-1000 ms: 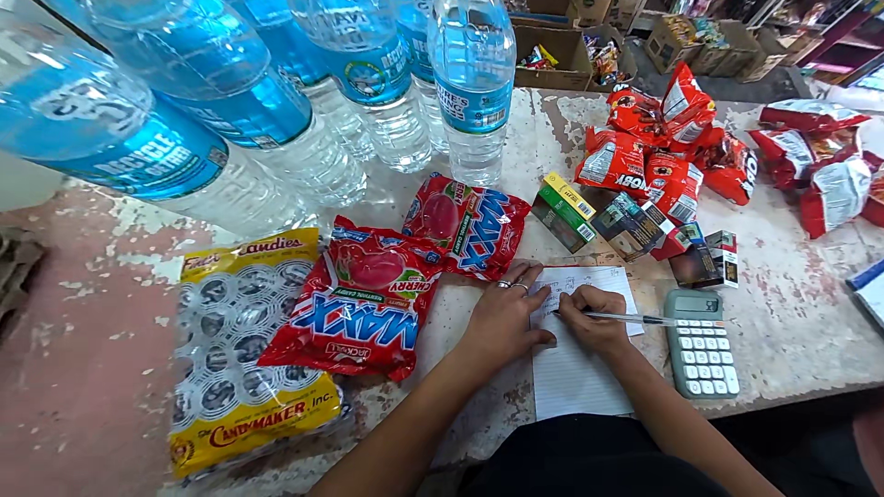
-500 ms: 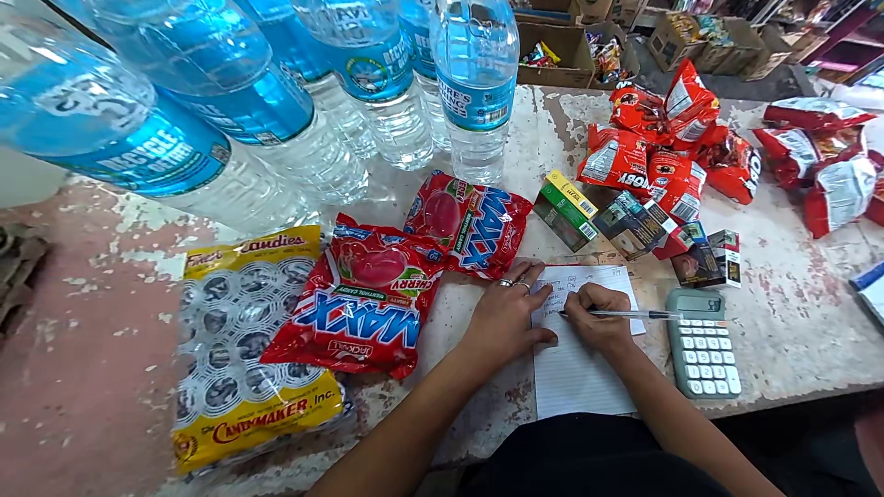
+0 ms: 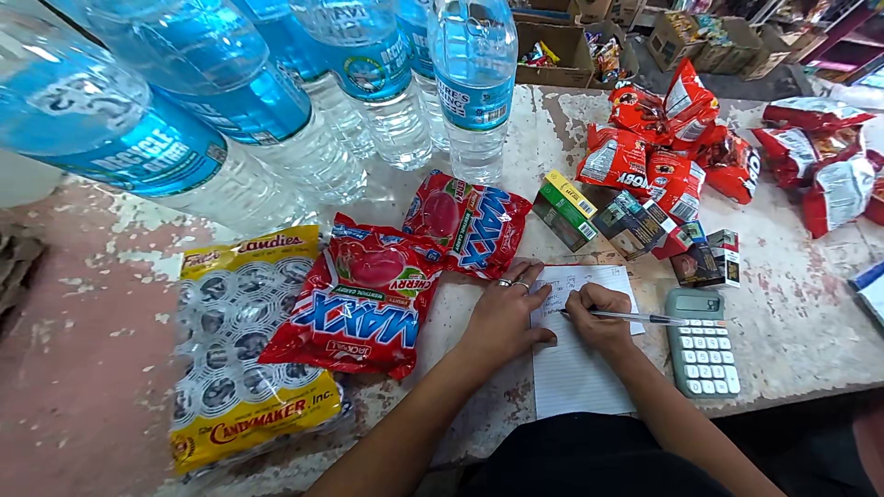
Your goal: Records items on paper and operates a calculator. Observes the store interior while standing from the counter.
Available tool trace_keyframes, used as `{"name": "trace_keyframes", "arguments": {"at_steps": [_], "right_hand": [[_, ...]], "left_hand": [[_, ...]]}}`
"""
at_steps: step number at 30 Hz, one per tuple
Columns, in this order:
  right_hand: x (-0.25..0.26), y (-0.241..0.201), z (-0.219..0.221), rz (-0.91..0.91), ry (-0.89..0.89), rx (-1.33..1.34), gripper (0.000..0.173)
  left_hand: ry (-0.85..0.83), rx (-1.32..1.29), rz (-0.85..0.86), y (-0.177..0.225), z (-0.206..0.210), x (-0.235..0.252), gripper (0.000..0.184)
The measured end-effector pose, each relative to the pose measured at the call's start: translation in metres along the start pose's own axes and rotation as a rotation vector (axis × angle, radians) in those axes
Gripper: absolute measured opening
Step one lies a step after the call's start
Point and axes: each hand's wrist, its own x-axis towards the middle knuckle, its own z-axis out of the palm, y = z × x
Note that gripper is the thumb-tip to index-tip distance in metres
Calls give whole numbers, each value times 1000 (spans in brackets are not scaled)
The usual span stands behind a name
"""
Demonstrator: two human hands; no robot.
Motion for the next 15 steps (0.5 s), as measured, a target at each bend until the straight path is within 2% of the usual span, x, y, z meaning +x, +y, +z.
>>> {"name": "trace_keyframes", "arguments": {"at_steps": [9,12,15], "right_hand": [[7,-3,-6,50,96,54,32],[12,-14,-16,117,62,106,31],[6,-4,-17,85,27,120,28]], "left_hand": [[-7,3,-3,2,-2,2,68],[-1,3,9,2,-5,1,67],[12,0,16,2,-2,0,66]]}}
